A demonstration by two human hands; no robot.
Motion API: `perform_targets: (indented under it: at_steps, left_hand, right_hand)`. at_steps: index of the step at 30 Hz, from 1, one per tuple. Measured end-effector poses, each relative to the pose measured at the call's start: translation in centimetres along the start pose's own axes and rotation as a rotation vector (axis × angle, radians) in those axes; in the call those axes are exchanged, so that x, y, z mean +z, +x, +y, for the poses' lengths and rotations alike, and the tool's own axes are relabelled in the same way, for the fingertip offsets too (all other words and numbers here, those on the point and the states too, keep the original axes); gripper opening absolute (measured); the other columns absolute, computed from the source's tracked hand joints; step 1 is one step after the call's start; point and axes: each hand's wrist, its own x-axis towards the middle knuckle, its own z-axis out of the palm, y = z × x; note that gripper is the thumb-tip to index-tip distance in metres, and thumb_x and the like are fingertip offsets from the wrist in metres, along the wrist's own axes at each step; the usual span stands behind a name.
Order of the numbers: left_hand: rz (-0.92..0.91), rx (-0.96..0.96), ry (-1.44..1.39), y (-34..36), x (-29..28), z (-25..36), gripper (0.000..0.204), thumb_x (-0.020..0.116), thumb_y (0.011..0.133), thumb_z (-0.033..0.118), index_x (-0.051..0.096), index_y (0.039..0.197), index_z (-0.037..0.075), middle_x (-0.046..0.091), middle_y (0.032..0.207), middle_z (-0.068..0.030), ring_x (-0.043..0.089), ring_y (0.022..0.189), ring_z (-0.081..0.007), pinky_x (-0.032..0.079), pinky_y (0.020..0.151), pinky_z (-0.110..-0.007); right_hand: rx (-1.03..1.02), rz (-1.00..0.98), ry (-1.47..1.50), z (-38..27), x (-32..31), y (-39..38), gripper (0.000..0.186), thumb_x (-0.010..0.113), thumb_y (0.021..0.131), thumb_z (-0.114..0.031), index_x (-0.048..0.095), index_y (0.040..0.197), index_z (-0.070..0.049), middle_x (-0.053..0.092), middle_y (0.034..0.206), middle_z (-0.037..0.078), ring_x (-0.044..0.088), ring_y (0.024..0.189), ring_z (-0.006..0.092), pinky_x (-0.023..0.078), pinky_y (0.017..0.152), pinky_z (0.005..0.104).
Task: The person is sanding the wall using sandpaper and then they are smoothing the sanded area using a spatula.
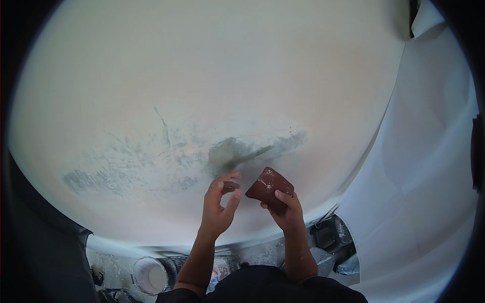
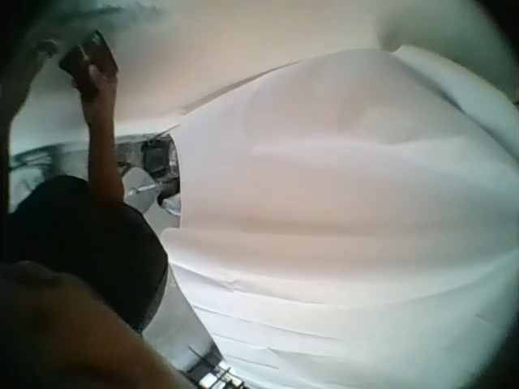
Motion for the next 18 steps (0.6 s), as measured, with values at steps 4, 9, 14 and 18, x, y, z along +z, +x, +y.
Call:
perform_targets:
  at_steps: [4, 9, 14, 18]
  left_hand:
    - [-0.214, -0.374, -0.408, -0.9, 1.3, 0.7, 0.034, 0.066, 0.091, 0.008, 0.056, 0.121, -0.005, 0.065, 0.105, -0.0124, 0.065, 0.084, -0.0135, 0.052, 0.076, -0.026]
    - [-0.188, -0.502, -0.442, -1.4, 2.0, 1.8, 0.022, 0.072, 0.088, 0.01, 0.066, 0.104, -0.004, 0.069, 0.08, -0.0062, 0.065, 0.069, -0.0109, 0.052, 0.065, -0.022]
    - [-0.077, -0.474, -0.093, -3.5, 2.1, -0.1, 0.01, 0.071, 0.089, 0.009, 0.07, 0.088, -0.001, 0.064, 0.069, -0.002, 0.056, 0.06, -0.0073, 0.047, 0.059, -0.024]
    - [-0.023, -0.397, -0.164, -6.0, 1.5, -1.9, 0.011, 0.073, 0.086, 0.01, 0.07, 0.087, 0.0, 0.063, 0.078, -0.0044, 0.057, 0.069, -0.0103, 0.046, 0.064, -0.024]
  right_hand:
    - [0.115, -0.067, -0.018, 0.2, 0.2, -1.0, 0.036, 0.062, 0.09, -0.009, 0.055, 0.123, 0.003, 0.066, 0.108, 0.014, 0.065, 0.09, 0.0227, 0.053, 0.067, 0.0347]
    - [0.119, -0.093, -0.172, 0.7, -0.2, -2.3, 0.033, 0.062, 0.09, -0.009, 0.057, 0.12, 0.003, 0.067, 0.104, 0.013, 0.066, 0.089, 0.021, 0.053, 0.065, 0.0327]
    - [0.193, -0.101, -0.589, -0.1, 0.5, -3.9, 0.033, 0.067, 0.091, -0.013, 0.059, 0.12, 0.002, 0.069, 0.096, 0.008, 0.065, 0.091, 0.0161, 0.055, 0.074, 0.0315]
    - [0.149, -0.186, -0.766, 1.4, -2.1, -5.2, 0.038, 0.07, 0.089, -0.015, 0.059, 0.121, 0.001, 0.065, 0.109, 0.008, 0.063, 0.099, 0.0171, 0.051, 0.09, 0.0338]
